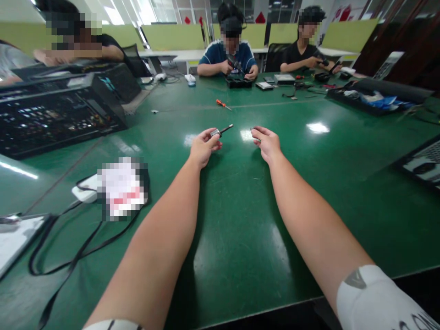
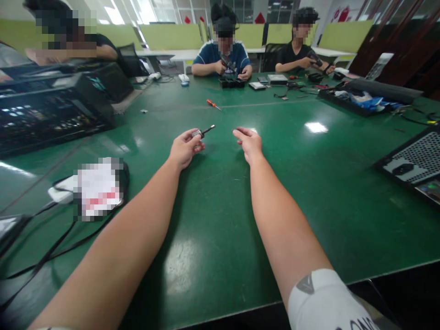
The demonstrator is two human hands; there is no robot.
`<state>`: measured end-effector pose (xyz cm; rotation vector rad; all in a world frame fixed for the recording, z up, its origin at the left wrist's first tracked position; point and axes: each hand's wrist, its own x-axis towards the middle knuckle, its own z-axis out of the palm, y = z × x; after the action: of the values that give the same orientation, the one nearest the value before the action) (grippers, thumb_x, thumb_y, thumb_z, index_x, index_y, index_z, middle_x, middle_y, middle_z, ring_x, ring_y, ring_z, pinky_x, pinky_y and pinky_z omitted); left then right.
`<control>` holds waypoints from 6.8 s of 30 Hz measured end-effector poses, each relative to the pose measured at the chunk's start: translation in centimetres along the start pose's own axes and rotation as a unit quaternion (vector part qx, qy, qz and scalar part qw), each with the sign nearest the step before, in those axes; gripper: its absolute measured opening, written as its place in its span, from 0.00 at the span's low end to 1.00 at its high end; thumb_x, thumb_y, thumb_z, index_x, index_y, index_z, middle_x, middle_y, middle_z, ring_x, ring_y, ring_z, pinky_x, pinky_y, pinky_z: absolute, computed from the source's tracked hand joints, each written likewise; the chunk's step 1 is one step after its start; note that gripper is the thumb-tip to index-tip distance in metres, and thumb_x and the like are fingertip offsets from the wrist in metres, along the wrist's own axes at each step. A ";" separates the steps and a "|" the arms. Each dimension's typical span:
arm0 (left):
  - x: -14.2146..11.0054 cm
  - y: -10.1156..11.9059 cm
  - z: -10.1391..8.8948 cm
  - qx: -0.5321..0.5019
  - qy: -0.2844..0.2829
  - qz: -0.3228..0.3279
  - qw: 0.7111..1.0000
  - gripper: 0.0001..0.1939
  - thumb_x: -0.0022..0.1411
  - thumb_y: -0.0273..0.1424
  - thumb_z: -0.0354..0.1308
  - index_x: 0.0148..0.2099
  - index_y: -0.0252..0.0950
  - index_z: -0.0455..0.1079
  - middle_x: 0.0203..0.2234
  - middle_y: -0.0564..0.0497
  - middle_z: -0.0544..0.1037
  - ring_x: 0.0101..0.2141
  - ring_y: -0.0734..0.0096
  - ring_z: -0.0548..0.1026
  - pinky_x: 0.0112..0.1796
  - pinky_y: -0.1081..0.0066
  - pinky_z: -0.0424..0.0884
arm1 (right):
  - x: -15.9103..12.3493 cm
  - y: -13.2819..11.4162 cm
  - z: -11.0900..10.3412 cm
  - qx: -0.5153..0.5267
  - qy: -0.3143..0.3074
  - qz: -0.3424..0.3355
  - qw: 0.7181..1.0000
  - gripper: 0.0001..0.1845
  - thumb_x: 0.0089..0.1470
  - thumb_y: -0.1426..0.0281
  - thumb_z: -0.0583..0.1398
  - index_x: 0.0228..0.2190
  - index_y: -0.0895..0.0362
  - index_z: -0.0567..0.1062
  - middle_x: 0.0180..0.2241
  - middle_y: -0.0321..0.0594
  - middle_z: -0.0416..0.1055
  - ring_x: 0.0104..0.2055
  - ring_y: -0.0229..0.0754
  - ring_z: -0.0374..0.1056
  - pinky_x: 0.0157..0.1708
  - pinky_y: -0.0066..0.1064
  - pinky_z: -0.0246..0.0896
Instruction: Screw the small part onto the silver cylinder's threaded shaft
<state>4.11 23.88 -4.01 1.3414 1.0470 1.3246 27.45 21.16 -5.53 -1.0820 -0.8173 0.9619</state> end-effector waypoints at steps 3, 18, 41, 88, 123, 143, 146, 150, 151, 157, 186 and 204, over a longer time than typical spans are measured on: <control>-0.4 0.1 0.3 0.007 -0.050 -0.012 0.999 0.18 0.58 0.28 0.69 0.51 0.36 0.75 0.36 0.49 0.80 0.28 0.75 0.78 0.31 0.74 0.76 | -0.5 0.2 0.9 0.018 -0.049 0.014 0.999 0.14 0.47 0.68 0.70 0.38 0.54 0.77 0.43 0.38 0.81 0.45 0.40 0.78 0.44 0.32 0.70; -1.1 0.5 1.1 0.046 -0.126 0.001 0.991 0.17 0.55 0.28 0.70 0.48 0.33 0.77 0.30 0.51 0.80 0.26 0.76 0.76 0.29 0.74 0.69 | -1.8 0.2 2.1 0.008 -0.091 0.025 0.995 0.15 0.48 0.65 0.71 0.38 0.53 0.78 0.37 0.35 0.79 0.39 0.38 0.76 0.42 0.32 0.69; -2.3 0.4 3.0 -0.031 -0.119 -0.005 0.992 0.26 0.44 0.27 0.75 0.48 0.32 0.78 0.40 0.45 0.84 0.34 0.72 0.78 0.33 0.73 0.74 | -1.5 0.7 2.5 0.038 -0.113 0.066 0.991 0.31 0.46 0.60 0.73 0.51 0.49 0.72 0.36 0.32 0.76 0.35 0.37 0.73 0.40 0.32 0.69; -23.5 8.0 -3.2 0.116 -0.331 0.082 0.933 0.12 0.54 0.28 0.72 0.37 0.33 0.72 0.33 0.46 0.81 0.33 0.68 0.80 0.35 0.71 0.76 | -21.9 -8.7 -3.6 -0.337 -0.519 -0.223 0.753 0.06 0.52 0.70 0.64 0.34 0.55 0.74 0.39 0.43 0.76 0.41 0.46 0.72 0.45 0.38 0.66; -23.3 8.0 -3.0 0.169 -0.317 0.081 0.930 0.10 0.53 0.27 0.69 0.37 0.35 0.73 0.37 0.45 0.82 0.39 0.64 0.81 0.40 0.67 0.78 | -21.9 -8.1 -3.5 -0.350 -0.498 -0.269 0.746 0.07 0.51 0.73 0.67 0.30 0.54 0.74 0.50 0.45 0.81 0.61 0.51 0.72 0.64 0.48 0.62; -22.6 8.2 -3.7 0.203 -0.316 0.121 0.919 0.10 0.53 0.27 0.70 0.36 0.35 0.72 0.35 0.46 0.82 0.35 0.65 0.81 0.37 0.68 0.76 | -21.1 -9.0 -4.2 -0.406 -0.508 -0.218 0.728 0.05 0.51 0.74 0.67 0.31 0.56 0.76 0.38 0.42 0.79 0.42 0.45 0.74 0.46 0.37 0.68; -22.7 8.1 -3.7 0.200 -0.315 0.120 0.920 0.11 0.53 0.28 0.70 0.36 0.35 0.72 0.35 0.46 0.82 0.35 0.65 0.81 0.36 0.68 0.76 | -21.1 -9.0 -4.1 -0.406 -0.508 -0.222 0.726 0.05 0.51 0.74 0.67 0.32 0.56 0.76 0.38 0.42 0.79 0.42 0.44 0.74 0.45 0.37 0.68; -22.7 8.1 -3.7 0.193 -0.310 0.119 0.923 0.10 0.53 0.28 0.71 0.35 0.35 0.72 0.35 0.46 0.82 0.35 0.65 0.81 0.36 0.68 0.76 | -21.0 -9.1 -4.2 -0.407 -0.509 -0.226 0.724 0.05 0.52 0.74 0.67 0.32 0.56 0.76 0.38 0.42 0.79 0.41 0.44 0.74 0.45 0.37 0.68; -22.7 8.1 -3.7 0.191 -0.310 0.119 0.924 0.10 0.53 0.27 0.71 0.35 0.35 0.72 0.35 0.46 0.82 0.35 0.65 0.81 0.36 0.68 0.76 | -21.0 -9.2 -4.2 -0.409 -0.508 -0.226 0.724 0.04 0.52 0.74 0.67 0.32 0.56 0.76 0.37 0.41 0.79 0.41 0.44 0.74 0.46 0.37 0.68; -22.7 8.0 -3.8 0.193 -0.308 0.120 0.924 0.11 0.53 0.27 0.71 0.36 0.35 0.72 0.35 0.46 0.82 0.35 0.64 0.81 0.36 0.68 0.77 | -20.8 -9.1 -4.3 -0.416 -0.507 -0.221 0.721 0.04 0.53 0.74 0.67 0.33 0.56 0.77 0.37 0.42 0.79 0.41 0.45 0.74 0.45 0.37 0.68; -18.2 6.0 -5.8 0.064 -0.200 -0.016 0.978 0.17 0.42 0.28 0.77 0.35 0.33 0.75 0.32 0.47 0.84 0.32 0.65 0.82 0.36 0.68 0.78 | -14.5 -6.4 -7.3 -0.200 -0.407 0.119 0.883 0.21 0.36 0.66 0.77 0.36 0.57 0.86 0.28 0.37 0.80 0.30 0.40 0.73 0.36 0.34 0.68; 2.0 -0.5 -1.8 -0.058 0.016 -0.024 0.998 0.21 0.43 0.22 0.72 0.43 0.33 0.77 0.35 0.46 0.82 0.33 0.66 0.82 0.43 0.61 0.78 | 0.6 0.5 0.2 0.096 -0.057 0.028 0.993 0.16 0.44 0.69 0.69 0.38 0.49 0.77 0.41 0.32 0.81 0.51 0.41 0.77 0.45 0.32 0.66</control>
<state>2.39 26.04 -4.17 1.2043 1.0021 1.3547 27.41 21.88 -5.87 -0.8947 -0.7729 1.1338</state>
